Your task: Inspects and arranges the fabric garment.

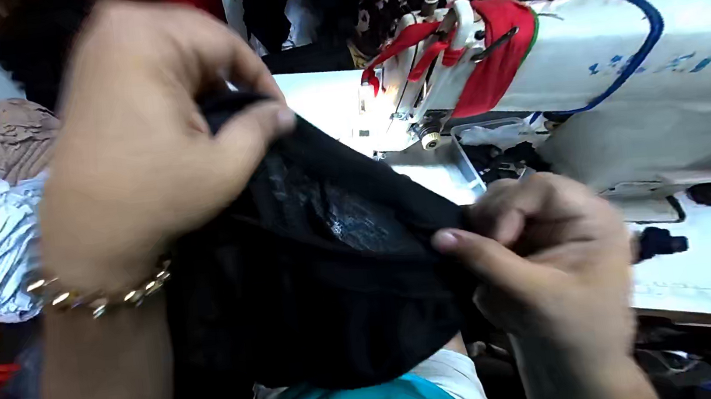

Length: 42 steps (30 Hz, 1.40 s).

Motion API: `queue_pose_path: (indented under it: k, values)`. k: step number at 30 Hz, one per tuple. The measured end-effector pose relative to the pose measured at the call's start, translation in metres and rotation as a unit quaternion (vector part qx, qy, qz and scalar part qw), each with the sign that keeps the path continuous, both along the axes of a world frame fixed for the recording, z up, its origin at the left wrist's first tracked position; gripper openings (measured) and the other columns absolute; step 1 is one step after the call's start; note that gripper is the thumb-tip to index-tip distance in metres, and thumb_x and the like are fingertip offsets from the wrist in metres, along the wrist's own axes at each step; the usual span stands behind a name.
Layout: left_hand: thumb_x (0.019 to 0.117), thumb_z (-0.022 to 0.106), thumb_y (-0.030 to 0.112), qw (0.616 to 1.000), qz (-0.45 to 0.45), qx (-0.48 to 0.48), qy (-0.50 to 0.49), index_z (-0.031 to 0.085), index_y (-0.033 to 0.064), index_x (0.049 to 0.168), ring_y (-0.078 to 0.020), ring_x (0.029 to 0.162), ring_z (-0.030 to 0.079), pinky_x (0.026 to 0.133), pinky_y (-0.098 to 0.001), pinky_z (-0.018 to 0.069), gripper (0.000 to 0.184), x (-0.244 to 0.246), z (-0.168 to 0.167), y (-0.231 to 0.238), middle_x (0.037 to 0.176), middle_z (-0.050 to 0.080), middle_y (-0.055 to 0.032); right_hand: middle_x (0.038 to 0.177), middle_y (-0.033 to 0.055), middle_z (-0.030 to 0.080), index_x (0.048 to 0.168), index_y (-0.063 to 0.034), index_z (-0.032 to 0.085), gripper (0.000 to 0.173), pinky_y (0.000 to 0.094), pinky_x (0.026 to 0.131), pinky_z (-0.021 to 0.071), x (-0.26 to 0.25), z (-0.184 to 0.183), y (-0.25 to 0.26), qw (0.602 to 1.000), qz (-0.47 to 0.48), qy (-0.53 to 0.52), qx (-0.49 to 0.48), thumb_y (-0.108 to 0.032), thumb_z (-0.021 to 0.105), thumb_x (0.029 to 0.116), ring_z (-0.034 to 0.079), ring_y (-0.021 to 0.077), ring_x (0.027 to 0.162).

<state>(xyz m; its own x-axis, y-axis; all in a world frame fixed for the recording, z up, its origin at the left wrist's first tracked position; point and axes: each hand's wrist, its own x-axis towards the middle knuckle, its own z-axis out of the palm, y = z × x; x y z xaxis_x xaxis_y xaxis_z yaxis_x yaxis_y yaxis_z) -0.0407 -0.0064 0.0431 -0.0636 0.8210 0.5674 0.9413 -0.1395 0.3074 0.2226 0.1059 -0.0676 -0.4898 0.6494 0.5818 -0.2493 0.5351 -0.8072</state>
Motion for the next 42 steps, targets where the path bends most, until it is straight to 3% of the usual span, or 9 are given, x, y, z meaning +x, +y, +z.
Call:
queue_pose_path:
  k: [5, 8, 12, 17, 21, 24, 27, 31, 42]
  values:
    - [0.0903, 0.077, 0.029, 0.971, -0.002, -0.209, -0.118, 0.078, 0.0102, 0.090, -0.0097, 0.080, 0.068, 0.077, -0.0371, 0.0550, 0.019, -0.026, -0.075, 0.058, 0.086, 0.074, -0.0025, 0.071, -0.0071, 0.058, 0.088, -0.0173, 0.054, 0.024, 0.0171, 0.054, 0.0506, -0.021, -0.063, 0.016, 0.968, -0.045, -0.032, -0.245, 0.002, 0.069, 0.0872, 0.054, 0.0010, 0.056]
    - [0.0928, 0.076, 0.029, 0.948, 0.027, -0.268, -0.172, 0.073, 0.0054, 0.086, -0.0157, 0.074, 0.063, 0.071, -0.0421, 0.0517, 0.025, -0.029, -0.117, 0.082, 0.079, 0.068, -0.0065, 0.069, -0.0058, 0.055, 0.088, -0.0155, 0.056, 0.022, 0.0178, 0.051, 0.0476, -0.023, -0.082, 0.020, 0.956, -0.088, -0.088, -0.266, 0.000, 0.071, 0.0852, 0.052, 0.0026, 0.055]
    - [0.0943, 0.075, 0.031, 0.935, 0.037, -0.297, -0.189, 0.075, 0.0041, 0.089, -0.0168, 0.080, 0.065, 0.076, -0.0429, 0.0523, 0.027, -0.032, -0.141, 0.096, 0.084, 0.070, -0.0079, 0.072, -0.0055, 0.056, 0.092, -0.0146, 0.059, 0.020, 0.0176, 0.052, 0.0473, -0.022, -0.092, 0.028, 0.954, -0.109, -0.127, -0.248, -0.003, 0.072, 0.0820, 0.054, 0.0029, 0.058]
    - [0.0946, 0.074, 0.029, 0.924, 0.032, -0.316, -0.211, 0.077, 0.0080, 0.091, -0.0117, 0.082, 0.067, 0.079, -0.0398, 0.0535, 0.022, -0.040, -0.150, 0.102, 0.087, 0.073, -0.0039, 0.086, -0.0036, 0.066, 0.098, -0.0134, 0.060, 0.025, 0.0185, 0.057, 0.0541, -0.023, -0.097, 0.038, 0.950, -0.115, -0.129, -0.258, 0.001, 0.072, 0.0810, 0.061, 0.0035, 0.065]
    - [0.0949, 0.074, 0.030, 0.910, 0.049, -0.338, -0.237, 0.075, 0.0094, 0.086, -0.0093, 0.075, 0.064, 0.073, -0.0368, 0.0519, 0.023, -0.041, -0.155, 0.106, 0.080, 0.071, -0.0017, 0.104, -0.0011, 0.065, 0.107, -0.0100, 0.059, 0.031, 0.0209, 0.070, 0.0597, -0.025, -0.104, 0.046, 0.955, -0.163, -0.156, -0.190, -0.001, 0.072, 0.0804, 0.066, 0.0032, 0.081]
    - [0.0971, 0.072, 0.028, 0.896, 0.045, -0.345, -0.277, 0.073, 0.0101, 0.081, -0.0061, 0.068, 0.062, 0.066, -0.0307, 0.0506, 0.024, -0.040, -0.154, 0.109, 0.074, 0.069, 0.0001, 0.114, 0.0034, 0.067, 0.115, -0.0070, 0.061, 0.032, 0.0218, 0.069, 0.0606, -0.025, -0.105, 0.054, 0.948, -0.193, -0.206, -0.148, -0.005, 0.070, 0.0851, 0.069, 0.0035, 0.080]
    - [0.0977, 0.070, 0.026, 0.889, 0.039, -0.333, -0.312, 0.074, 0.0104, 0.082, -0.0042, 0.066, 0.062, 0.064, -0.0281, 0.0509, 0.022, -0.040, -0.157, 0.113, 0.074, 0.069, 0.0012, 0.103, -0.0001, 0.072, 0.115, -0.0070, 0.062, 0.029, 0.0189, 0.075, 0.0580, -0.027, -0.104, 0.063, 0.947, -0.179, -0.229, -0.135, -0.003, 0.069, 0.0877, 0.068, -0.0002, 0.084]
    - [0.0978, 0.070, 0.026, 0.901, 0.059, -0.317, -0.290, 0.071, 0.0080, 0.081, -0.0060, 0.068, 0.058, 0.066, -0.0300, 0.0478, 0.025, -0.040, -0.166, 0.117, 0.074, 0.065, 0.0001, 0.086, -0.0051, 0.074, 0.112, -0.0084, 0.064, 0.031, 0.0134, 0.065, 0.0542, -0.034, -0.099, 0.074, 0.938, -0.165, -0.222, -0.211, 0.003, 0.070, 0.0839, 0.066, -0.0049, 0.072]
    - [0.1017, 0.065, 0.025, 0.903, 0.067, -0.333, -0.265, 0.068, 0.0053, 0.077, -0.0089, 0.065, 0.053, 0.064, -0.0321, 0.0440, 0.031, -0.040, -0.174, 0.127, 0.069, 0.059, -0.0017, 0.080, 0.0018, 0.070, 0.107, -0.0055, 0.068, 0.026, 0.0202, 0.061, 0.0554, -0.042, -0.094, 0.087, 0.899, -0.144, -0.198, -0.362, 0.011, 0.066, 0.0863, 0.066, 0.0046, 0.069]
